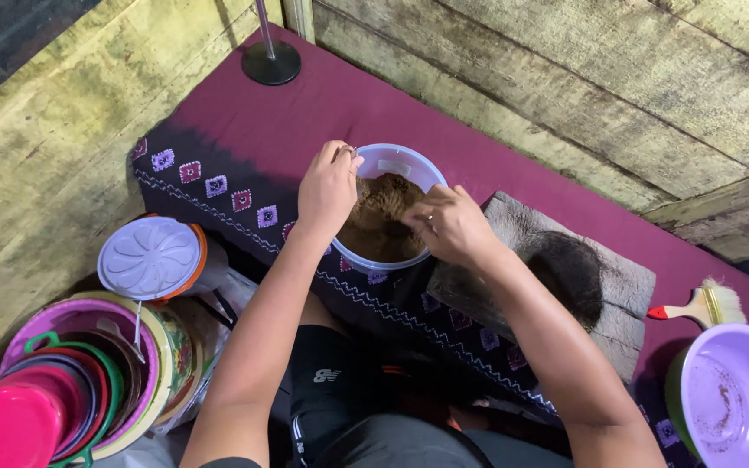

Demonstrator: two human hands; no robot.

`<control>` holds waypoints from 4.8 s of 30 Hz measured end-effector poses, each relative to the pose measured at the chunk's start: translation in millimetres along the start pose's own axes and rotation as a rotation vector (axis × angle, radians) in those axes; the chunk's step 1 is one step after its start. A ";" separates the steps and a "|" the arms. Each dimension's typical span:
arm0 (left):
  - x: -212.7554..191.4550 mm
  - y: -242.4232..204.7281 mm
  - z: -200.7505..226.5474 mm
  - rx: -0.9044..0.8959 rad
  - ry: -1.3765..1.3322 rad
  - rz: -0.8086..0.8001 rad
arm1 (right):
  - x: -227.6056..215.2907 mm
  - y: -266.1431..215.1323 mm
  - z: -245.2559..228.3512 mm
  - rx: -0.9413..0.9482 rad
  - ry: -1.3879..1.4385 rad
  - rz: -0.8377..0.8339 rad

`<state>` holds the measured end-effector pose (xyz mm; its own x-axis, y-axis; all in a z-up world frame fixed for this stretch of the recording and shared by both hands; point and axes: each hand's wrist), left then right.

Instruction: Transferring brown powder from a container into a stone mortar using a spoon and packing it down by hand.

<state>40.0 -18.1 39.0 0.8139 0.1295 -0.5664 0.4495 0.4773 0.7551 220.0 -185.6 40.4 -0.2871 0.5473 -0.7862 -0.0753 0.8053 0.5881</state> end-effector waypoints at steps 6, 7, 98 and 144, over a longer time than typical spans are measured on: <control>6.2 -5.4 -3.2 0.006 0.080 0.004 | 0.2 -2.0 19.5 0.101 -0.181 0.179; 4.5 -5.7 -3.9 0.008 0.080 0.002 | 7.3 -5.2 23.6 0.104 -0.181 0.179; -24.2 8.7 32.6 0.155 0.251 0.129 | 4.8 -17.0 9.2 0.324 -0.039 0.265; -6.8 -10.9 1.7 -0.235 0.082 -0.220 | 16.7 -21.2 26.2 0.056 -0.007 0.156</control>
<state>30.2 -25.7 35.2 0.6701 0.0659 -0.7393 0.5060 0.6881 0.5200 241.8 -187.6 9.9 -0.2842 0.6681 -0.6876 0.0234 0.7218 0.6917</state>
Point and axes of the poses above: each hand's wrist, its own y-axis towards the middle knuckle, its own x-axis out of the palm, z = x × y, and after that the axes turned 9 degrees about z, right-handed
